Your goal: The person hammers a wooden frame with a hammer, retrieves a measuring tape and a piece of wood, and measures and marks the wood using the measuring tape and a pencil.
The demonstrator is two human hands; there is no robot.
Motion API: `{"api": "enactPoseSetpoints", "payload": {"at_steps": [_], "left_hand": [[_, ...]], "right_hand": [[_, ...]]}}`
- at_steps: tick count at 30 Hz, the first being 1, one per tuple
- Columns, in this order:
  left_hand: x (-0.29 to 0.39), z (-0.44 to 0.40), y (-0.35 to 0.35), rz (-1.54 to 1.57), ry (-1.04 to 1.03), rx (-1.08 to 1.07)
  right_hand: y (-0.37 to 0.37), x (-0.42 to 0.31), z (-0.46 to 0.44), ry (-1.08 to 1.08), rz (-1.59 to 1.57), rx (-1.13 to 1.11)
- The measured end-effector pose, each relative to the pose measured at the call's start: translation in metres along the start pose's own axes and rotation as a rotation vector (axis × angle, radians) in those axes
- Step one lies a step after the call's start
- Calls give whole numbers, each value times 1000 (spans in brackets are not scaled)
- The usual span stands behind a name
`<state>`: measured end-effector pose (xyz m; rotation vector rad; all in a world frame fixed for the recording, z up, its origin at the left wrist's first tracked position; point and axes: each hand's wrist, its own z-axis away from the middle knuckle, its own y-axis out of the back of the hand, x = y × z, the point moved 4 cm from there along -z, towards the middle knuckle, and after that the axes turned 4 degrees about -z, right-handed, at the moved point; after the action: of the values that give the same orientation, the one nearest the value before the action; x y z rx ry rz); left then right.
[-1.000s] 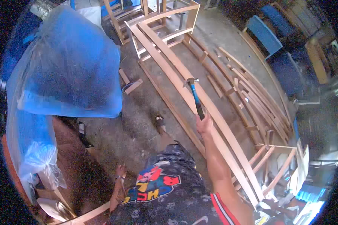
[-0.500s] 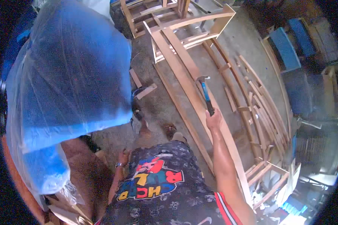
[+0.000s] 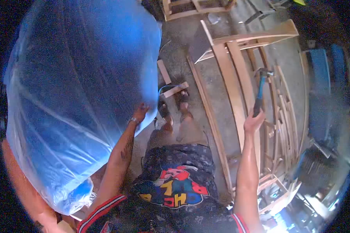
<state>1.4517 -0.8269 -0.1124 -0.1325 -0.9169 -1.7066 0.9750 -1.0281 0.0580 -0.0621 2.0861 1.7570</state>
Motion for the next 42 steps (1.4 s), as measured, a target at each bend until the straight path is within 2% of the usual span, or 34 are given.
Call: {"api": "enactPoseSetpoints", "payload": {"at_steps": [1,4,7,8,10,11,13,15,16,19,20,22,24,25,27,29,31,33,34,38,40,42], "left_hand": [[2,-21,-3,17,34,13],[7,-74,-33,66,111,8],[8,-131,-59,74,176,-56],[8,-156,-69,31,147,-64],[-3,-211,-100,-50,84,-66],[-26,-239,-129,-42,113,-71],[-58,-308,-171,7,139,-31],[-40,-361,-174,-133,185,31],[-41,-407,-174,-117,230,53],[-71,-501,-211,-179,309,242],[-76,-519,-224,-175,319,237],[-77,-586,-215,-125,429,236],[-85,-615,-224,-89,483,237],[-90,-633,-225,-121,448,269],[-99,-628,-231,-194,383,343],[-149,-637,-271,-160,382,296],[-138,-623,-243,-114,375,248],[-67,-553,-186,-136,195,84],[-65,-532,-186,-238,292,12],[-14,-408,-113,-83,170,30],[21,-343,-64,31,98,62],[70,-288,-10,153,37,95]], "right_hand": [[-14,-7,-10,9,15,-26],[-49,-27,-32,400,-34,207],[-66,-25,-35,362,150,91],[-70,-32,-37,370,184,103],[-72,-39,-43,248,174,31],[-68,-42,-47,393,317,-22],[-107,-53,-57,517,383,-90],[-205,-53,-43,423,233,-262],[-284,-56,-22,350,151,-374],[-605,-50,113,84,22,-729],[-680,-48,142,10,-2,-796],[-754,-60,153,-59,-46,-827],[-776,-80,146,-14,-79,-723],[-777,-86,138,22,-84,-676],[-718,-74,109,72,-83,-640],[-626,-59,61,92,-69,-591],[-510,-60,4,109,-29,-525],[-395,-76,-41,103,4,-426],[-338,-85,-58,96,12,-366],[-151,-131,-102,55,-3,-152],[-93,-131,-106,30,-58,-93],[-73,-125,-105,37,-122,-101]]}}
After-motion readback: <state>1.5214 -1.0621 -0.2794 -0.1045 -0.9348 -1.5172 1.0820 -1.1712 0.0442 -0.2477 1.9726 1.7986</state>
